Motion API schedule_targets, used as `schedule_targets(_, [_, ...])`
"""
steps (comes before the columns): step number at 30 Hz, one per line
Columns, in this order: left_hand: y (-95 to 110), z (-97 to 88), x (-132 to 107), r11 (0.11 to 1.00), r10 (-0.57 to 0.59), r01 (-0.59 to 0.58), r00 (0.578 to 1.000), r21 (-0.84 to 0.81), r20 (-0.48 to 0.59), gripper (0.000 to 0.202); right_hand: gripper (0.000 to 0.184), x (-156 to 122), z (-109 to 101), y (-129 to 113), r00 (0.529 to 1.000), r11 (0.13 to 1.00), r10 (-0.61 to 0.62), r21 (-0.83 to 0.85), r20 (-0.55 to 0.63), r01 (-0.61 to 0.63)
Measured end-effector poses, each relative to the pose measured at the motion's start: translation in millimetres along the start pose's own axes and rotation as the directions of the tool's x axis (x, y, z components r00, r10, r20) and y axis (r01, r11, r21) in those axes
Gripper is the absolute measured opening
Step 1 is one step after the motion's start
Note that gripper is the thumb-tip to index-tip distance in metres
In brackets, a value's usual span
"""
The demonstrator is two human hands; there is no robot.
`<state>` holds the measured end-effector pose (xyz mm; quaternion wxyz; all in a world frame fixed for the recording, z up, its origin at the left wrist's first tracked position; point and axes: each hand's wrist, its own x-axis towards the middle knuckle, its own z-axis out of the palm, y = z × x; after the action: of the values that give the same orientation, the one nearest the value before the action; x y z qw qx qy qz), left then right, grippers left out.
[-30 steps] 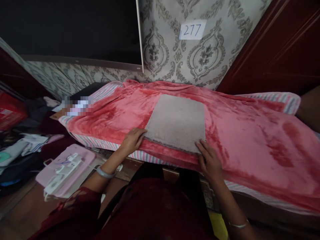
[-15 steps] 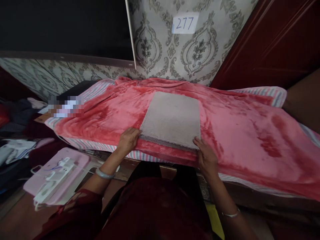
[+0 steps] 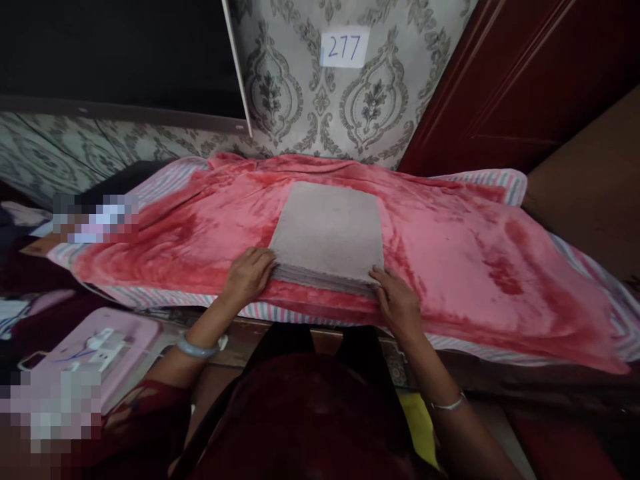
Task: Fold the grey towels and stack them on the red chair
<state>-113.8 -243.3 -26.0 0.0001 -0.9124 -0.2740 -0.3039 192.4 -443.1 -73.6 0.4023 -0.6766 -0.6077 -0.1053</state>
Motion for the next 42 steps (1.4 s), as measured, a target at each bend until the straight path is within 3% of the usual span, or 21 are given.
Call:
schedule_targets(10, [9.7,2.5,5.8,0.998,-0.06,0.063,0.992,0.028,-0.112,0.025,0.04,6.9,13.3,-19.0,0.998,0.998,0.055,0.016,-0.02,-0.055])
schedule_targets(16, [6.3,2.8,0.4,0.996,-0.089,0.089,0.996,0.009,0.001,0.022,0.052,4.4,10.9,-3.7,0.99,0.989,0.141,0.041,-0.023,-0.14])
schedule_targets(19, [4.5,3.3,-2.0,0.997,-0.083,0.083,0.992,0.001,0.098,0.039,0.057,2.5,12.1,0.1,0.991,0.991,0.132,0.03,-0.032,-0.131])
schedule_targets(21, [4.1,4.3,-3.7,0.993,-0.117,0.118,0.988,-0.001,0.105,0.051,0.06,1.2,15.0,0.9,0.991,0.993,0.12,0.016,-0.055,-0.119])
schedule_targets(27, [0.6,11.3,-5.9,0.949,-0.314,0.312,0.948,0.043,0.057,0.058,0.079,2.4,24.5,1.5,0.994,0.997,0.075,0.01,-0.083,-0.074])
schedule_targets(31, [-3.2,10.8,-6.7,0.965,-0.261,0.262,0.961,0.006,0.089,0.064,0.089,3.5,25.3,4.7,0.997,0.999,0.033,0.018,-0.065,-0.032])
schedule_targets(35, [-1.2,8.9,-9.5,0.977,-0.205,0.198,0.975,0.074,0.092,0.057,0.098,0.7,24.4,8.5,0.999,1.0,-0.017,-0.004,-0.037,0.017])
schedule_targets(42, [-6.4,8.6,-10.4,0.978,-0.17,0.157,0.982,0.136,0.083,0.057,0.097,0.0,16.8,12.8,0.999,0.999,-0.049,-0.011,-0.012,0.049])
